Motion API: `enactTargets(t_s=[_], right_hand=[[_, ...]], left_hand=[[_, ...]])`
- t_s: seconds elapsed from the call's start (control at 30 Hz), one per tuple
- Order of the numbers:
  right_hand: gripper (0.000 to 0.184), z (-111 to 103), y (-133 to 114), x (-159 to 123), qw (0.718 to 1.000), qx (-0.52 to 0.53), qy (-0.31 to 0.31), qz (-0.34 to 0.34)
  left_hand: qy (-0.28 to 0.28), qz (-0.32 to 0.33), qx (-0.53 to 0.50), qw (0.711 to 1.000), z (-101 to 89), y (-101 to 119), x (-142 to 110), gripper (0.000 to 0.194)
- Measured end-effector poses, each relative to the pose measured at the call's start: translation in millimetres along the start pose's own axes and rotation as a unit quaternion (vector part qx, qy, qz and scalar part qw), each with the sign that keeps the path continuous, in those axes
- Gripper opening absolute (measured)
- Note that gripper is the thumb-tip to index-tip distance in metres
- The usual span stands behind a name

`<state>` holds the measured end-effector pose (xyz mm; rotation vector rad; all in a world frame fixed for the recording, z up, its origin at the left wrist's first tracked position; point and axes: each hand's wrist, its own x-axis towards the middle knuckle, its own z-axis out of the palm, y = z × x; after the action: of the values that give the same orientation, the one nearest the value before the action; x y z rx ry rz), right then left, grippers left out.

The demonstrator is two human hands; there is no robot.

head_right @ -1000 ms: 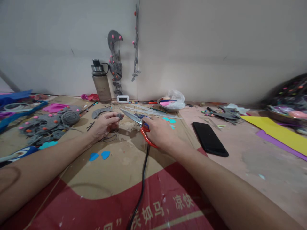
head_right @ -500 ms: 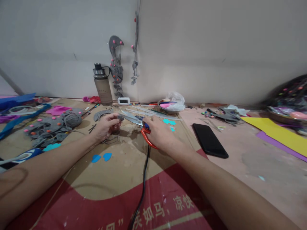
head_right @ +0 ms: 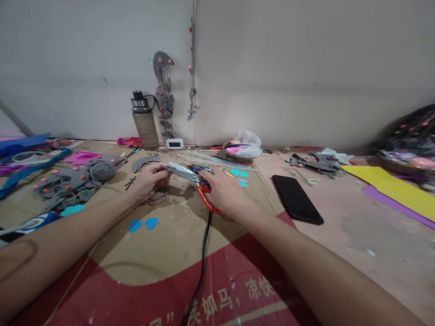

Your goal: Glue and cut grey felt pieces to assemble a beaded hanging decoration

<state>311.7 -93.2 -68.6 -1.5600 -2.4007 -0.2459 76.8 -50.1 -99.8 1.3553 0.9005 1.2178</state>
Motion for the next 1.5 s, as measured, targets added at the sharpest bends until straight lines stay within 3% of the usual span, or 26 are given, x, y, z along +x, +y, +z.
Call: enactTargets(t_s=[1.2, 1.5], right_hand=[[0.033, 0.6, 0.7, -1.5, 1.0, 0.006, 0.01, -0.012], [0.032, -8.2, -2.4, -1.8, 1.0, -0.007, -0.003, -0.012]], left_hand=[[0.002, -0.019, -0.012, 1.0, -1.8, -5.1, 0.7, 0.015], [0.004, -0.023, 0.0, 1.0, -2.1, -3.6, -0.7, 0.016]])
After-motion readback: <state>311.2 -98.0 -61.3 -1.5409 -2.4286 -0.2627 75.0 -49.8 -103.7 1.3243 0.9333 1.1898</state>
